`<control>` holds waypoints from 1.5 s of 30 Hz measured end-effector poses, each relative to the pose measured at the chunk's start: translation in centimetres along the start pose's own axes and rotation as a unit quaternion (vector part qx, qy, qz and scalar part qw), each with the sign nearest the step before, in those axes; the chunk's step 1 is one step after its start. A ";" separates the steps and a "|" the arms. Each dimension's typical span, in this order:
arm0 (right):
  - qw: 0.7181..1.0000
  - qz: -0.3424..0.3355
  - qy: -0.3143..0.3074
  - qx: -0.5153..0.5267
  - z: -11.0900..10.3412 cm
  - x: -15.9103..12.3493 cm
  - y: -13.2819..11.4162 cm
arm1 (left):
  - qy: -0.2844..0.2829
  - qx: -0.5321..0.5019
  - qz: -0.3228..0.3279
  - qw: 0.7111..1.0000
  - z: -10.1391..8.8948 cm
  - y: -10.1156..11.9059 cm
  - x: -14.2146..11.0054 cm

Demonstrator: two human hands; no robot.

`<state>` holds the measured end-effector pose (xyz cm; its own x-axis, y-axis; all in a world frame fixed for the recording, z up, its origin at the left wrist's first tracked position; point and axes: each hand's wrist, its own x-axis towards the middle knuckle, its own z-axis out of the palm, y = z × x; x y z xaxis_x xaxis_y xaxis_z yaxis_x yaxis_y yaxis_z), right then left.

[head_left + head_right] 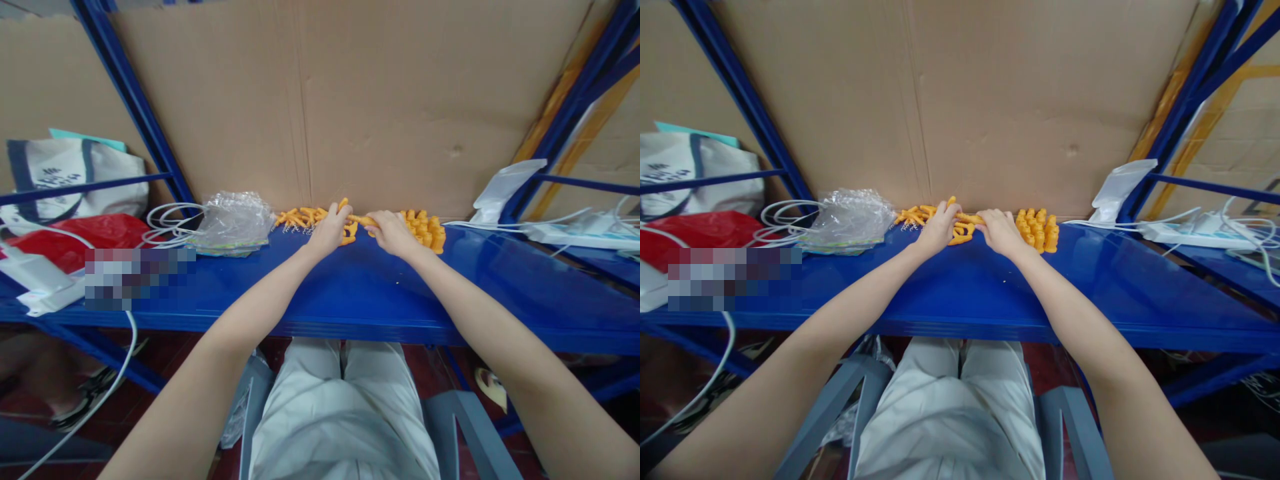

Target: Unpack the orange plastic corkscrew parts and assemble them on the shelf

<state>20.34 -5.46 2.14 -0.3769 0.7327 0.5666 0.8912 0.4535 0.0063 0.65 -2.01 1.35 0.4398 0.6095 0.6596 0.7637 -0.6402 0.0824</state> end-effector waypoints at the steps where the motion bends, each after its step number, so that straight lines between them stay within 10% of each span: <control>1: 1.000 -0.005 0.007 -0.017 -0.1 0.0 -0.1 | 0.001 -0.010 0.000 1.000 0.2 -0.2 0.1; 15: 0.991 -0.052 -0.011 -0.119 0.2 -0.2 -0.7 | -0.068 -0.116 -0.053 0.989 1.0 -0.7 0.7; 23: 0.997 0.038 -0.046 0.049 0.6 -0.1 0.0 | -0.038 0.044 0.071 0.996 -0.7 0.4 -0.4; 45: 0.993 0.092 -0.078 -0.012 -1.5 -0.3 -1.1 | -0.043 0.098 0.137 0.985 -1.7 1.4 -0.3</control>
<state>19.83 -6.93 3.25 -0.2404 0.8724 0.4255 0.9537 0.2939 -0.0639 0.79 -3.83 2.54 0.6747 0.4690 0.5699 0.6832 -0.6889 -0.2419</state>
